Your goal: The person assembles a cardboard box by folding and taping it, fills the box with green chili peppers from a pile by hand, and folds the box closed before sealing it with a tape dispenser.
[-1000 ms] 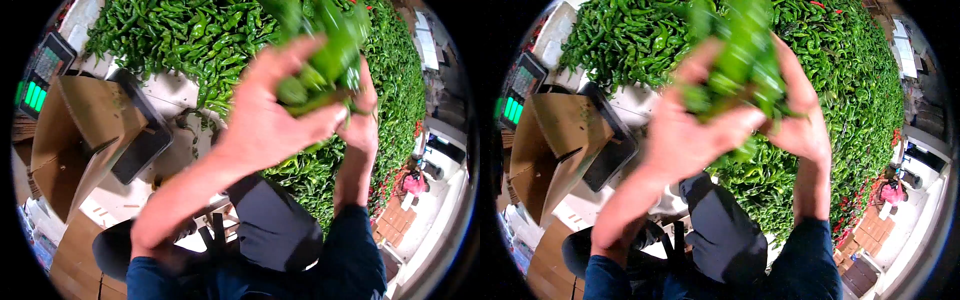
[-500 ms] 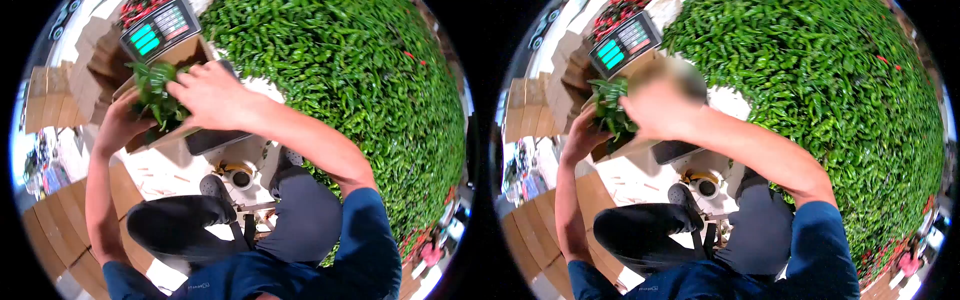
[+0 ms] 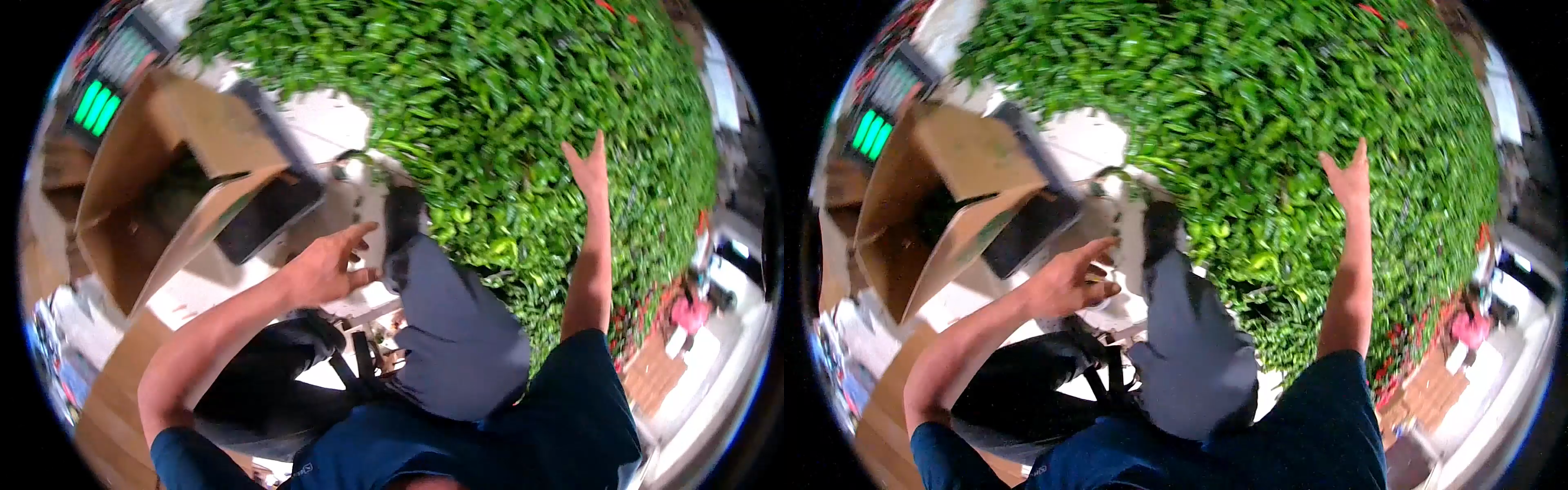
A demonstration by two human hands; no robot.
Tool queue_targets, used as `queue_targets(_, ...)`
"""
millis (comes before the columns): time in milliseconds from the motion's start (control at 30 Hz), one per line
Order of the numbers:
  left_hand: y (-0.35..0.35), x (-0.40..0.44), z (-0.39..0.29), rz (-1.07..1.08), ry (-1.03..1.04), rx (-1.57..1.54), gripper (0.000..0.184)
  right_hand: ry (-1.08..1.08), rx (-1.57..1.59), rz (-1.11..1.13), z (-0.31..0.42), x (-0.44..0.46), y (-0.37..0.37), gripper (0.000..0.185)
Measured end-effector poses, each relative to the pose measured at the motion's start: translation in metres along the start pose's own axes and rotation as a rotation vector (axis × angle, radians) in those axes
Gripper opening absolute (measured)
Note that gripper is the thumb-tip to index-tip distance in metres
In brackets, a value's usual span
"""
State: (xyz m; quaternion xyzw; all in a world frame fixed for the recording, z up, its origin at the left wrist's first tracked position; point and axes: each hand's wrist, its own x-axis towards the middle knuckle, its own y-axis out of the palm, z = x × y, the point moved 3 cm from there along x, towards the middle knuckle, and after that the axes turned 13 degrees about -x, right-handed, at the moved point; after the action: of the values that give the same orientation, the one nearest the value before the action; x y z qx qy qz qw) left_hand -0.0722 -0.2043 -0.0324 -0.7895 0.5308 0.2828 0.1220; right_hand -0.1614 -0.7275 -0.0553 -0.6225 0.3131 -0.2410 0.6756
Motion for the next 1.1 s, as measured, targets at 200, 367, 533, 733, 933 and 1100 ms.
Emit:
queue_targets(200, 0.070, 0.195, 0.049, -0.329, 0.009, -0.333, 0.086, -0.058, -0.113, 0.057, -0.024, -0.023, 0.018, 0.098)
queue_targets(367, 0.077, 0.246, 0.050, -0.692, -0.147, -0.864, 0.087, -0.011, -0.293, 0.067, -0.004, -0.037, 0.024, 0.092)
queue_targets(533, 0.079, 0.278, 0.049, -0.510, -0.021, -0.764, 0.095, 0.015, -0.278, 0.229, 0.030, -0.063, 0.037, 0.108)
queue_targets(733, 0.069, 0.298, 0.035, -0.350, -0.248, -0.731, 0.088, 0.005, -0.078, 0.157, 0.002, -0.041, 0.061, 0.104)
queue_targets(933, 0.088, 0.281, 0.005, -0.316, -0.168, -0.703, 0.079, -0.058, -0.226, 0.184, 0.040, -0.086, 0.055, 0.097)
queue_targets(1100, 0.097, 0.298, 0.019, -0.201, -0.139, -0.804, 0.082, -0.046, -0.188, 0.233, 0.041, -0.077, 0.057, 0.101)
